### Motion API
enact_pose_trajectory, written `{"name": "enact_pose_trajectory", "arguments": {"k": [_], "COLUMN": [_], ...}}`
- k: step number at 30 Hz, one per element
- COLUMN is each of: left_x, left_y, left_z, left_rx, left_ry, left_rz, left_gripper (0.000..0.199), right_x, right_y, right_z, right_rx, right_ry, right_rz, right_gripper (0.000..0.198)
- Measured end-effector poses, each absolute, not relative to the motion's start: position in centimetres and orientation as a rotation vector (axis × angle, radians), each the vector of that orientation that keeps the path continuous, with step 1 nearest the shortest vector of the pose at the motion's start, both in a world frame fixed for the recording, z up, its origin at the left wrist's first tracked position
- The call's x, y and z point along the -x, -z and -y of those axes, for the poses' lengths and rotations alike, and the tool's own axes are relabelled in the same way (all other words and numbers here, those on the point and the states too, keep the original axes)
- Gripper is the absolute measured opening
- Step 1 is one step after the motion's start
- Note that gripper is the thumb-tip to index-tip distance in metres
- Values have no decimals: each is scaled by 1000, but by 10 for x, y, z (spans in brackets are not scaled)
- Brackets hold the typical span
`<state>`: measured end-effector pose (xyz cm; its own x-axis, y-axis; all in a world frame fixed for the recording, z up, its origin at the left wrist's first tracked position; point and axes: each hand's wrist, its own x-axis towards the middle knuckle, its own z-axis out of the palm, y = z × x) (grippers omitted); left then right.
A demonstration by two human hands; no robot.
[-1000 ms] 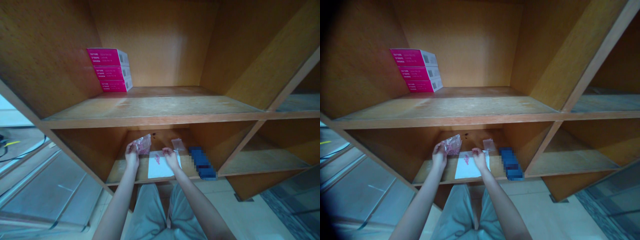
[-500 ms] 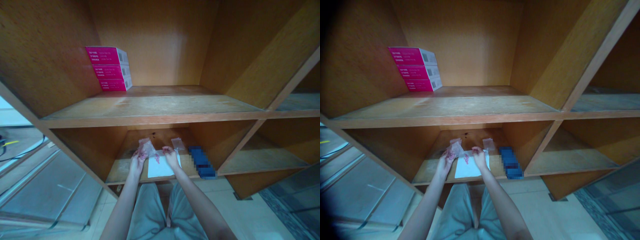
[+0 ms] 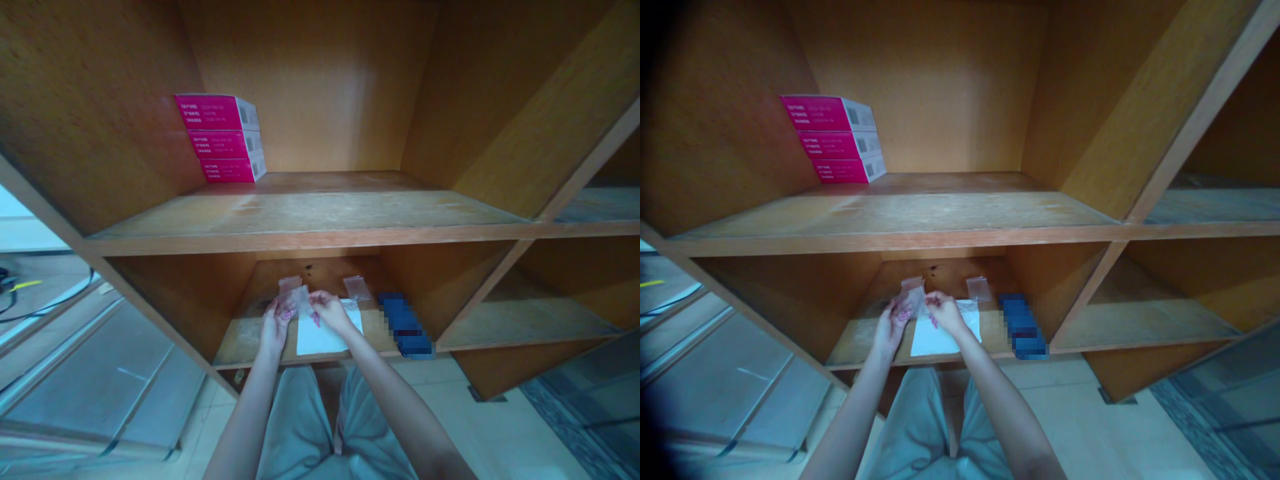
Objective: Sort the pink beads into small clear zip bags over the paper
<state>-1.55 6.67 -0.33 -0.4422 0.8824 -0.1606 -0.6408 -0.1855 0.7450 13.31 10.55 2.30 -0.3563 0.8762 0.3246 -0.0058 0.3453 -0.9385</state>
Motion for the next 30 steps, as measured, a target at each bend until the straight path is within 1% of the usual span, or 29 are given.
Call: {"name": "enact_pose_trajectory", "arguments": {"k": [2,6,7,8,9,12,15,19,25,30], "left_x": [12,5,4,3,3,3,3,4,4,3], "left_y": [4,8,9,10,11,10,9,9,7,6], "left_z": [-63,-53,-51,-48,-46,-41,-38,-39,-40,-38], "left_rx": [-416,-593,-644,-697,-751,-930,-1056,-1072,-1123,-1178], "left_ry": [-1900,-2042,-2052,-2049,-2031,-1934,-1867,-1796,-1795,-1802], "left_rz": [-1032,-1203,-1223,-1243,-1273,-1386,-1390,-1327,-1415,-1364], "left_gripper": [12,38,41,39,33,7,11,13,17,16], "right_x": [-132,-132,-131,-131,-130,-127,-121,-117,-117,-120], "right_y": [-24,-22,-21,-20,-19,-16,-15,-21,-29,-31], "right_z": [-104,-101,-101,-100,-100,-99,-97,-90,-87,-92], "right_rx": [813,840,841,841,838,794,749,733,672,663], "right_ry": [-1167,-1239,-1253,-1258,-1254,-1216,-1214,-1237,-1258,-1234], "right_rz": [1652,1656,1664,1675,1687,1727,1747,1756,1799,1890], "right_gripper": [15,16,16,16,16,15,15,14,18,20]}}
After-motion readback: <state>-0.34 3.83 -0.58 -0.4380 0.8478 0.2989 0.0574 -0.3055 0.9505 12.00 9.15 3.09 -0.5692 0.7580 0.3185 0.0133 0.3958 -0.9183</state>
